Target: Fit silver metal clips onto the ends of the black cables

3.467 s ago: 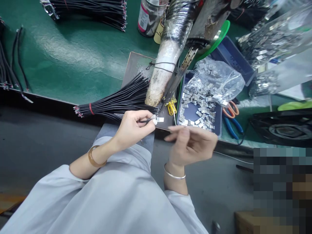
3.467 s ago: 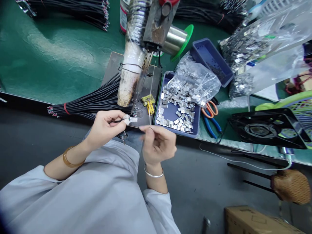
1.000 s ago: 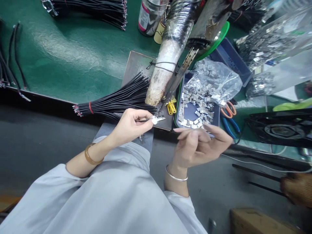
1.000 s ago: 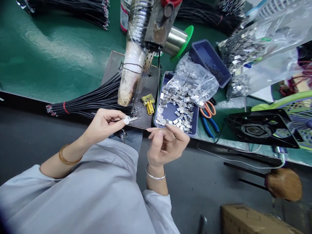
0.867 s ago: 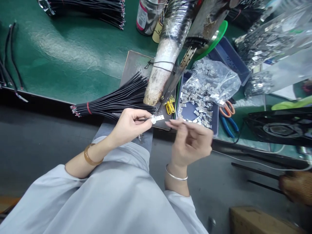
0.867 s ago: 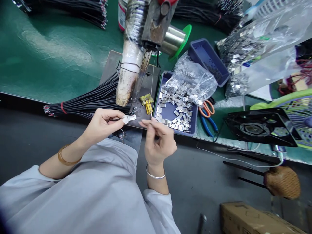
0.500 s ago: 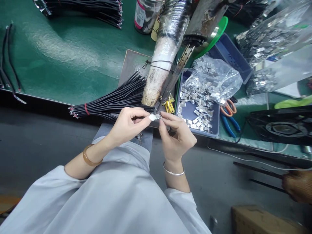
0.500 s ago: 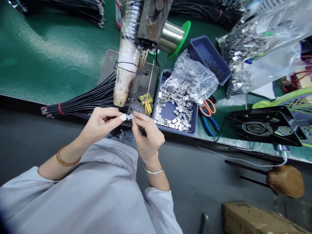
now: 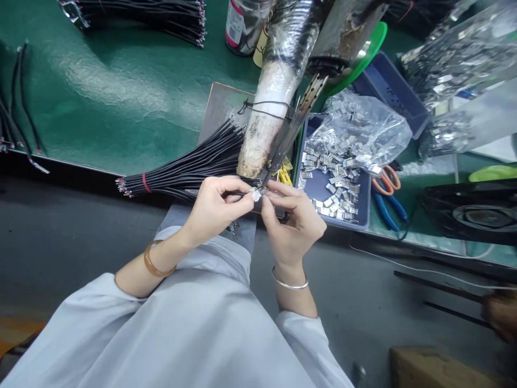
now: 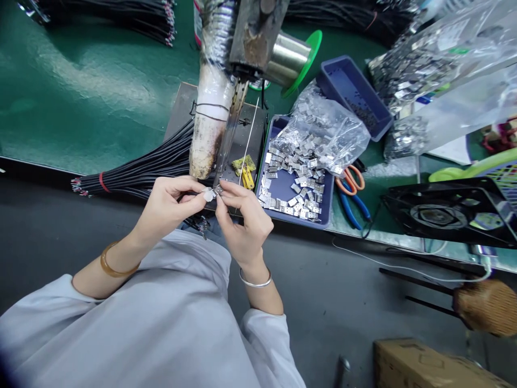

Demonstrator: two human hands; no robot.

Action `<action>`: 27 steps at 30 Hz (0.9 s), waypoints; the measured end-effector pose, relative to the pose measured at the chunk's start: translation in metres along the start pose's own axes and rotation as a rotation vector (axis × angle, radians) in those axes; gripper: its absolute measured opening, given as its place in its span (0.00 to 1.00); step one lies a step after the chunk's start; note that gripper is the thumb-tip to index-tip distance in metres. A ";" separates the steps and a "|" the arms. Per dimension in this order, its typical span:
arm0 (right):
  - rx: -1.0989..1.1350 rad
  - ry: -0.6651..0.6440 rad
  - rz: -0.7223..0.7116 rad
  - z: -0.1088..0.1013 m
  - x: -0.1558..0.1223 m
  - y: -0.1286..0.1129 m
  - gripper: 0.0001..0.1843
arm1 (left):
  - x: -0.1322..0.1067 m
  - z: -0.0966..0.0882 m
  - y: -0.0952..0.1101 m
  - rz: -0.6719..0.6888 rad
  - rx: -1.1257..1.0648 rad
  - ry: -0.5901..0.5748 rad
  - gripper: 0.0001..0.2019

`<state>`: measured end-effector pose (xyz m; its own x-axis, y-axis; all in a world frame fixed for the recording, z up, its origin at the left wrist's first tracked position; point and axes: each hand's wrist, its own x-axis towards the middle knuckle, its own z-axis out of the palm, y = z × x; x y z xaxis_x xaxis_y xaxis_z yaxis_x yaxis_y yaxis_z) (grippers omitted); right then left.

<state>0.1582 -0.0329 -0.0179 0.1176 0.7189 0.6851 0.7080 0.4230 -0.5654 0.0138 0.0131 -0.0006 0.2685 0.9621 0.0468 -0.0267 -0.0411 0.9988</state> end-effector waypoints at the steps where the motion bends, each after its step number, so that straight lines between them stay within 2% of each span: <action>1: 0.009 -0.009 0.013 0.000 0.000 0.000 0.07 | 0.001 -0.001 0.000 -0.016 -0.008 -0.016 0.09; 6: 0.033 -0.027 0.030 -0.002 0.000 0.000 0.06 | 0.003 -0.002 0.002 -0.076 -0.033 -0.042 0.08; 17: 0.029 -0.018 0.033 -0.001 0.005 -0.004 0.06 | 0.001 0.003 0.004 -0.104 -0.054 0.056 0.07; 27: 0.036 -0.036 0.071 -0.005 0.004 -0.005 0.05 | 0.004 0.000 0.008 -0.180 -0.098 -0.026 0.07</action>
<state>0.1587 -0.0345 -0.0101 0.1409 0.7667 0.6264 0.6730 0.3898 -0.6285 0.0144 0.0163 0.0078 0.3026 0.9441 -0.1308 -0.0696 0.1587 0.9849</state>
